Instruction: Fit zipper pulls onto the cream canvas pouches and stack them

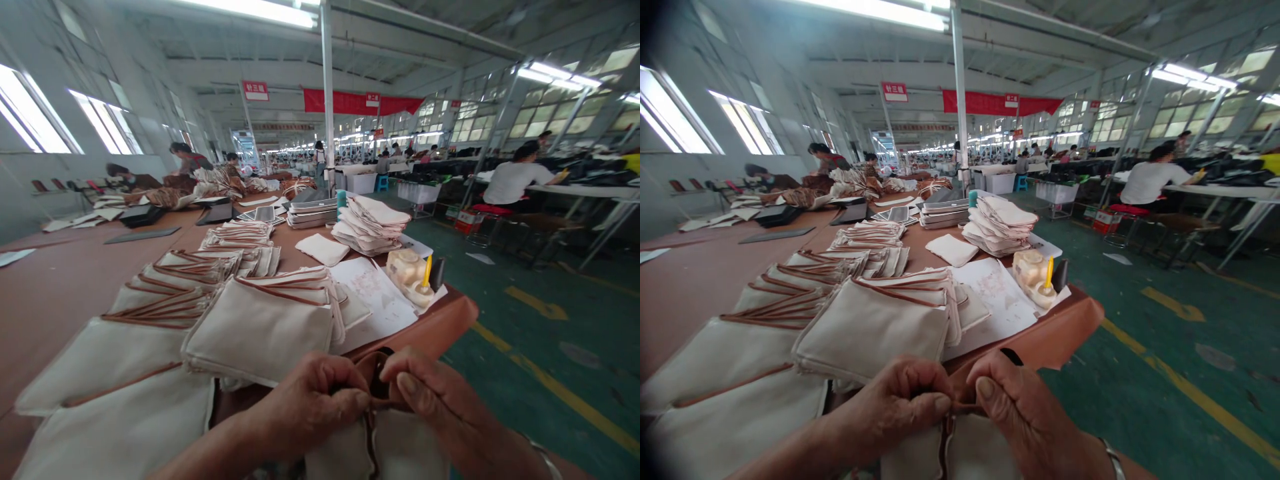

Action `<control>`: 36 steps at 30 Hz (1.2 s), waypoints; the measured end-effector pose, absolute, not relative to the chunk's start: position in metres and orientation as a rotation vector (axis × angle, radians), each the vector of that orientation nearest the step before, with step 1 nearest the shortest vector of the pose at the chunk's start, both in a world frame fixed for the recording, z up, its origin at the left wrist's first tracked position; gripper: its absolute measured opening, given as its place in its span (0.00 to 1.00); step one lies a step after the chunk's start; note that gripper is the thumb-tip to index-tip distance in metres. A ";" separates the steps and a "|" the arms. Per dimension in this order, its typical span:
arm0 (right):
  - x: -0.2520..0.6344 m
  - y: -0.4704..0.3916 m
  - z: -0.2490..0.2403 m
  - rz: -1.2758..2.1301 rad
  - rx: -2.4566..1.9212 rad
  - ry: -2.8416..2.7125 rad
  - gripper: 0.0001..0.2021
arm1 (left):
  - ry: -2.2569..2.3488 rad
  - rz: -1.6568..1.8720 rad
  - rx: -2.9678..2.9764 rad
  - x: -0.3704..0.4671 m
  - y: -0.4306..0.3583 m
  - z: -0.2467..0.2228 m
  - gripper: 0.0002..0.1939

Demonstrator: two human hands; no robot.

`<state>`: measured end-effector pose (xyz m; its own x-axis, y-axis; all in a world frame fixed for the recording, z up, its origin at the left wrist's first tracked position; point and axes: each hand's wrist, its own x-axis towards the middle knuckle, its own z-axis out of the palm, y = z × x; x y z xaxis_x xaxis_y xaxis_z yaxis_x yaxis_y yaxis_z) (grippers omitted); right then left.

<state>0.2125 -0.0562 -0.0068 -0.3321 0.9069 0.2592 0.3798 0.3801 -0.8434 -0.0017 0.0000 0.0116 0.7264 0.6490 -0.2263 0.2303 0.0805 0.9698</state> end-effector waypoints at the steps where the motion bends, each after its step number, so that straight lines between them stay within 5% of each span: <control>1: 0.213 -0.054 -0.003 1.027 -1.122 -1.861 0.17 | 0.756 0.362 1.504 -0.002 0.000 0.012 0.16; 7: 0.211 -0.049 -0.002 1.360 -1.026 -1.736 0.20 | 0.794 0.438 1.520 -0.001 -0.006 0.010 0.13; 19: 0.213 -0.035 0.008 1.389 -1.015 -1.918 0.22 | 0.862 0.516 1.943 0.004 -0.009 0.028 0.01; 28: 0.214 -0.033 0.014 1.381 -0.859 -1.972 0.18 | 0.789 0.264 1.414 -0.012 0.009 0.035 0.26; 36: 0.213 -0.031 0.021 1.286 -0.881 -2.088 0.15 | 0.756 0.244 1.568 -0.007 0.007 0.035 0.05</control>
<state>0.2133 -0.0308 0.0211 -0.6472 0.7559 0.0989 0.2515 0.3342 -0.9083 -0.0074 0.0074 0.0349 0.7579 0.5913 -0.2757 0.3184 0.0336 0.9473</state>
